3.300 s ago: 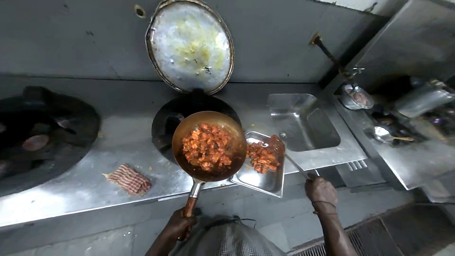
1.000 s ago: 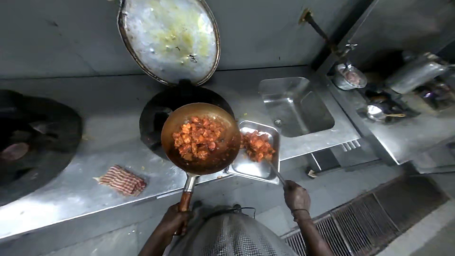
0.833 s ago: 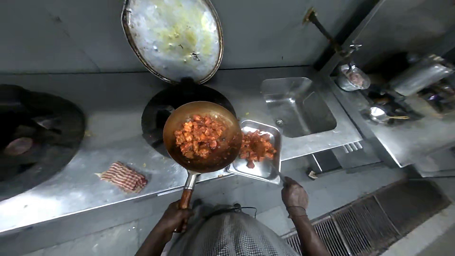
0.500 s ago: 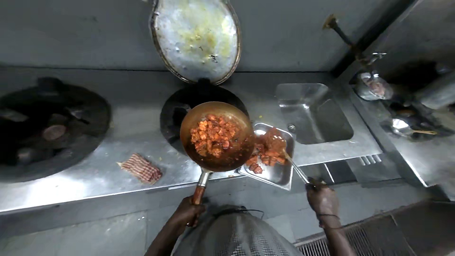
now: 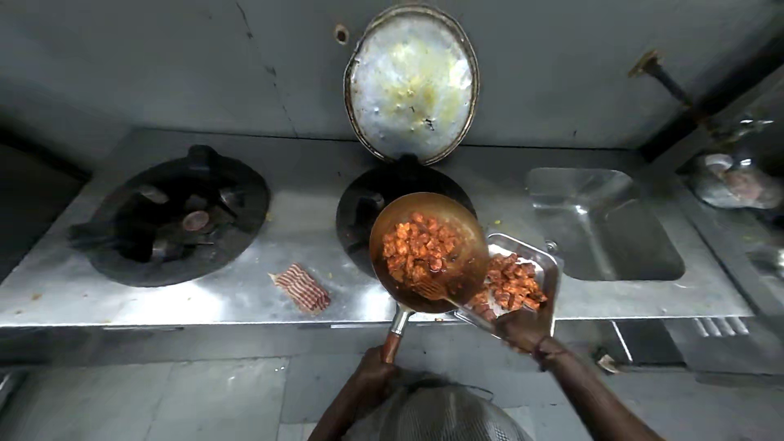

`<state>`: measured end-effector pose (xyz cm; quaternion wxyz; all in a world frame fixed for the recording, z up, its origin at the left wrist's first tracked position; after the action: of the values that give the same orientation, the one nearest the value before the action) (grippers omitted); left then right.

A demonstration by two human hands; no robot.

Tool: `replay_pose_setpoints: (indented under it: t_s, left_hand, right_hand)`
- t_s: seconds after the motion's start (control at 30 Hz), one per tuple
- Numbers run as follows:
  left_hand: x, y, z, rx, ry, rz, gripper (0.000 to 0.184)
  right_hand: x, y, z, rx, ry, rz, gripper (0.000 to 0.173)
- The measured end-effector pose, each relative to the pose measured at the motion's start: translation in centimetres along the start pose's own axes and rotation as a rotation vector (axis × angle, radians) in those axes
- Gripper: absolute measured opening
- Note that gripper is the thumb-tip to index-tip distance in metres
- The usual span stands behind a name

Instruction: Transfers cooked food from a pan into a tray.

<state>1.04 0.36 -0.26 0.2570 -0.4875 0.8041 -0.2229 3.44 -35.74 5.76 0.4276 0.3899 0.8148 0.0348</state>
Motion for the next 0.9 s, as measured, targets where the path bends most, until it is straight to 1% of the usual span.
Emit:
replay_pose_setpoints:
  t_s: [0.1, 0.17, 0.2, 0.27, 0.37, 0.47, 0.57, 0.73, 0.83, 0.9]
  left_hand:
    - [0.0, 0.0, -0.1, -0.005, 0.000, -0.009, 0.041]
    - [-0.1, -0.1, -0.2, -0.016, 0.002, -0.009, 0.041]
    - [-0.2, -0.3, -0.3, -0.020, 0.004, -0.004, 0.041]
    - [-0.4, -0.7, -0.6, -0.031, 0.008, 0.007, 0.042]
    - [-0.4, -1.2, -0.9, -0.050, 0.012, -0.009, 0.040]
    - [-0.4, -1.3, -1.1, -0.069, 0.017, -0.031, 0.036]
    - [-0.6, -1.5, -1.1, -0.068, 0.022, -0.051, 0.036]
    - [-0.7, -1.8, -1.3, -0.067, 0.031, -0.034, 0.030]
    - [-0.9, -1.5, -1.3, -0.052, 0.006, -0.045, 0.032]
    - [-0.7, -1.2, -1.4, -0.036, -0.012, -0.041, 0.030]
  right_hand:
    - [6.0, 4.0, 0.4, 0.046, -0.037, 0.296, 0.024]
    - [8.3, 6.7, 0.9, 0.078, -0.094, 0.408, 0.023]
    - [8.8, 7.6, 0.9, 0.084, -0.123, 0.413, 0.023]
    - [9.2, 8.0, 1.0, 0.052, -0.182, 0.324, 0.024]
    - [9.4, 5.9, 0.8, -0.032, -0.239, 0.227, 0.022]
    - [10.3, 3.1, 0.6, -0.071, -0.284, 0.263, 0.020]
    - [10.2, 1.4, 0.0, -0.085, -0.300, 0.314, 0.021]
    - [7.9, 0.9, -1.8, -0.104, -0.337, 0.363, 0.022]
    - [6.5, 0.7, -2.8, -0.122, -0.362, 0.398, 0.022]
    - [5.6, -0.4, -3.9, -0.093, -0.379, 0.424, 0.021]
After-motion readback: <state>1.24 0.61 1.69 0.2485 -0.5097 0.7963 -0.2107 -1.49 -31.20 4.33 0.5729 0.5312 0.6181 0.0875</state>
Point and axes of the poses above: each hand's wrist, its own z-axis towards the middle knuckle, its own x-axis out of the palm, y = z × x, the point moved 1 cm from there along z, towards the middle knuckle, and after that the axes turned 11 degrees about -y, right-handed, at the moved point
